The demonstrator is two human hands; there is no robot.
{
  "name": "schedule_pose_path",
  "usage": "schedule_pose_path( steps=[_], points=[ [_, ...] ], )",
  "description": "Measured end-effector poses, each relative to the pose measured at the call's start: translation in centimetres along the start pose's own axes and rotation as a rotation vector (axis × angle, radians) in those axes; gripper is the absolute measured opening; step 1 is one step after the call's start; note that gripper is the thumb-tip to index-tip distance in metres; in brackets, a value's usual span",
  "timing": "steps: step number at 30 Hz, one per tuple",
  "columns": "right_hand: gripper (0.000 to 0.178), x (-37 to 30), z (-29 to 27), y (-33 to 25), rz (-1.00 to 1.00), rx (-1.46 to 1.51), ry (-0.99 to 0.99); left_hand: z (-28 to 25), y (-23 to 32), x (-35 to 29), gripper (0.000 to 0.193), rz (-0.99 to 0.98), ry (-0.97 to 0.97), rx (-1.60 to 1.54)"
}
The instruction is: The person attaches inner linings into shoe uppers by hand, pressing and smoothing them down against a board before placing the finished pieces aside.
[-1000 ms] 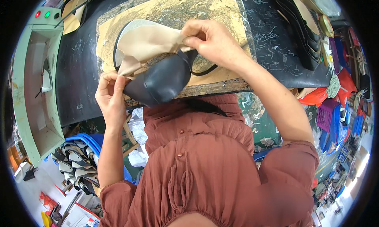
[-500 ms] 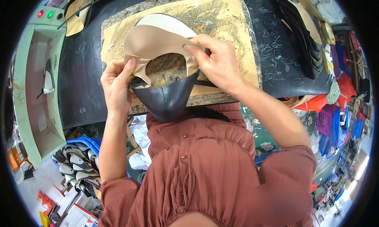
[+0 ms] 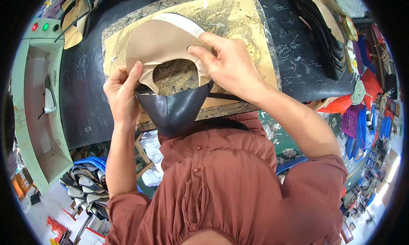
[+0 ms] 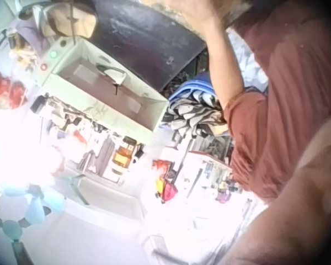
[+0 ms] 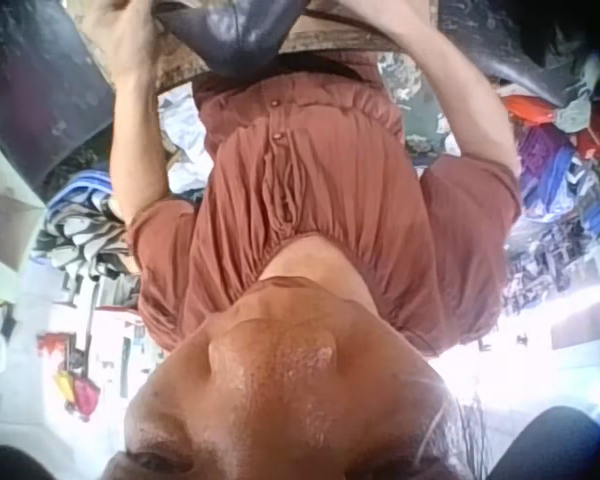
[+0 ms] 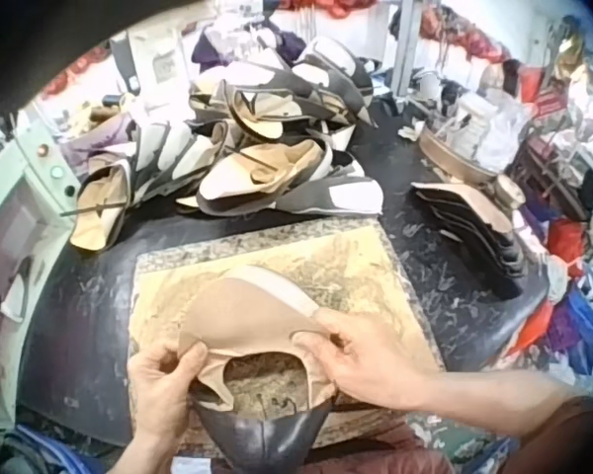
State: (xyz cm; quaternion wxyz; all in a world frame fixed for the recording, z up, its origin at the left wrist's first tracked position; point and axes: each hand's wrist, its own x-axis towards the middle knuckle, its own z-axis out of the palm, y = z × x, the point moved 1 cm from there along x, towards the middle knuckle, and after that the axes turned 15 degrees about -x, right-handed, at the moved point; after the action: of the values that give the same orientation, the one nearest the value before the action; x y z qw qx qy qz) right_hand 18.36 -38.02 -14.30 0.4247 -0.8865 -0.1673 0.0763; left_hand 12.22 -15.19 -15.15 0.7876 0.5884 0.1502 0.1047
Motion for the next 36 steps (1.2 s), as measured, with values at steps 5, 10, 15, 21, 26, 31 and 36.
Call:
schedule_pose_path(
  steps=[5, 10, 15, 21, 26, 31, 36],
  points=[
    [0.014, -0.5, 0.2, 0.7, -0.046, -0.097, 0.082, 1.2, -0.3, 0.4, 0.018, 0.281, -0.133, 0.227],
    [0.011, -0.1, -0.8, 0.6, -0.044, -0.211, 0.043, 2.6, -0.6, 3.8, 0.026, 0.1, -0.303, 0.415],
    [0.016, -0.9, -0.8, 0.7, -0.058, -0.225, 0.179, 4.2, -0.1, 3.2, 0.013, 0.725, -0.468, 0.777],
    [0.018, -1.0, -1.3, 0.3, -0.09, -0.306, 0.229, 5.1, -0.2, 3.9, 0.025, 0.267, -0.272, 0.692],
    [0.016, -0.8, -1.5, 0.8, -0.045, -0.271, 0.206, 6.0, -0.4, 4.0, 0.046, 0.305, -0.434, 0.528],
    [0.015, -1.1, -1.6, 1.4, -0.032, -0.292, 0.215, 6.5, -1.4, 4.6, 0.052, 0.271, -0.47, 0.507],
    [0.013, -2.1, -2.7, 0.9, 0.06, -0.365, 0.158, 7.1, -1.3, 5.2, 0.06, 0.267, -0.681, 0.668]
  ],
)
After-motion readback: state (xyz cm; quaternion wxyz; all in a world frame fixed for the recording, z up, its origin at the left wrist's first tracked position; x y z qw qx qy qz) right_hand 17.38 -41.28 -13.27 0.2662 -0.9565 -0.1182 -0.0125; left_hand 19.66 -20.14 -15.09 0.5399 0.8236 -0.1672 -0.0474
